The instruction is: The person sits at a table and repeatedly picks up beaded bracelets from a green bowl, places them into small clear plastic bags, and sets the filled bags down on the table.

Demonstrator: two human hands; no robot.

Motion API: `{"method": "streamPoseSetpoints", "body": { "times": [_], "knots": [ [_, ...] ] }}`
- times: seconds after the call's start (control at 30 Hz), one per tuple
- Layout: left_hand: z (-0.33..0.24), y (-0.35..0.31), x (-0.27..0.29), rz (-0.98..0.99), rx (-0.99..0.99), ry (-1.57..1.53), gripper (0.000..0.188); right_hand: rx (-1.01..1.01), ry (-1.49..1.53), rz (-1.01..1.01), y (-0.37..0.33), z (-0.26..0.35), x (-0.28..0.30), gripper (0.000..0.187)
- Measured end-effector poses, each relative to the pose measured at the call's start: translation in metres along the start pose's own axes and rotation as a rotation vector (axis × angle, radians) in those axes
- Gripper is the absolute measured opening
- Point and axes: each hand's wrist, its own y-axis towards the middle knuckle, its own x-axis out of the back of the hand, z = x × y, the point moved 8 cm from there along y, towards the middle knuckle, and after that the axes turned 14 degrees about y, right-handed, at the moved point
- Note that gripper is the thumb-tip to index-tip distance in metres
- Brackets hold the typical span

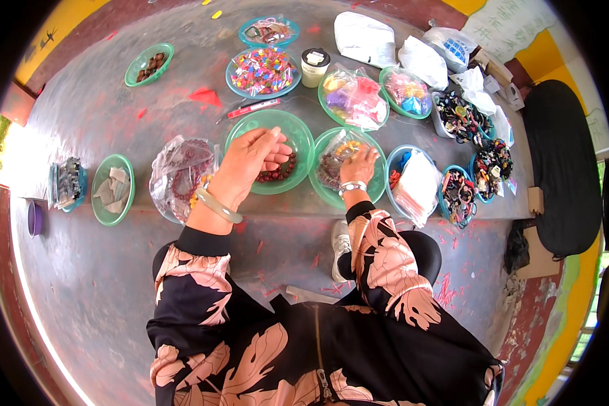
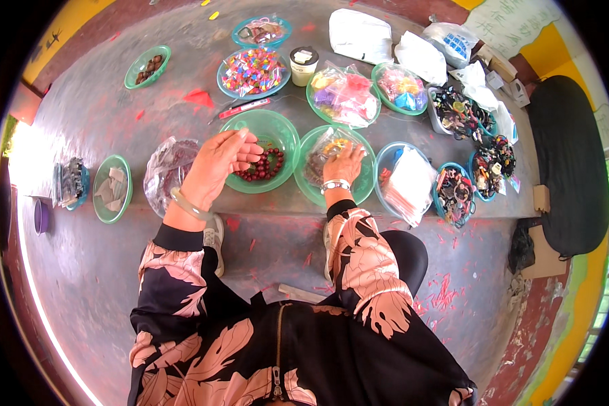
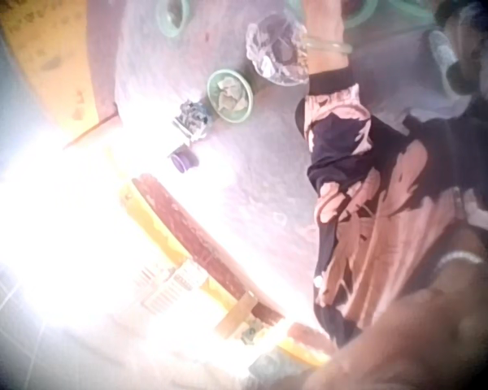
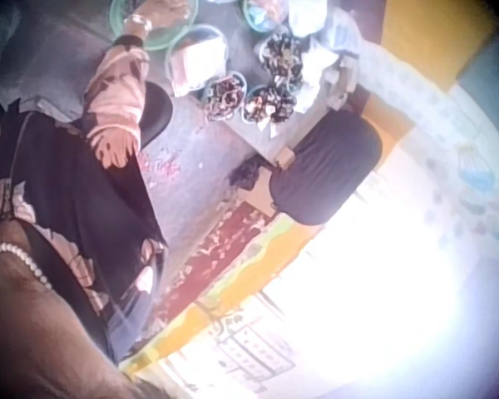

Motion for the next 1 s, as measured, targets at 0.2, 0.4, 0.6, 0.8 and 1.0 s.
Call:
{"method": "streamPoseSetpoints", "body": {
  "times": [0.2, 0.4, 0.6, 0.8, 1.0],
  "knots": [
    [-0.001, -0.004, 0.001, 0.002, -0.015, 0.016, 0.032, 0.009, -0.157, 0.544, -0.013, -0.013, -0.050, 0.061],
    [-0.005, 0.000, -0.009, 0.011, -0.001, 0.025, 0.031, 0.329, -0.182, 0.570, 0.024, 0.000, -0.036, 0.055],
    [0.002, -0.003, -0.005, 0.019, -0.002, 0.099, 0.031, 0.470, -0.332, 0.806, 0.075, 0.000, 0.050, 0.028],
    [0.004, -0.004, -0.007, 0.052, -0.009, 0.156, 0.031, 0.269, -0.682, 0.831, 0.076, -0.142, 0.101, 0.050],
    [0.004, -0.006, -0.011, 0.080, -0.011, 0.224, 0.030, 0.178, -0.730, 0.915, 0.064, -0.186, 0.111, 0.054]
  ]
}}
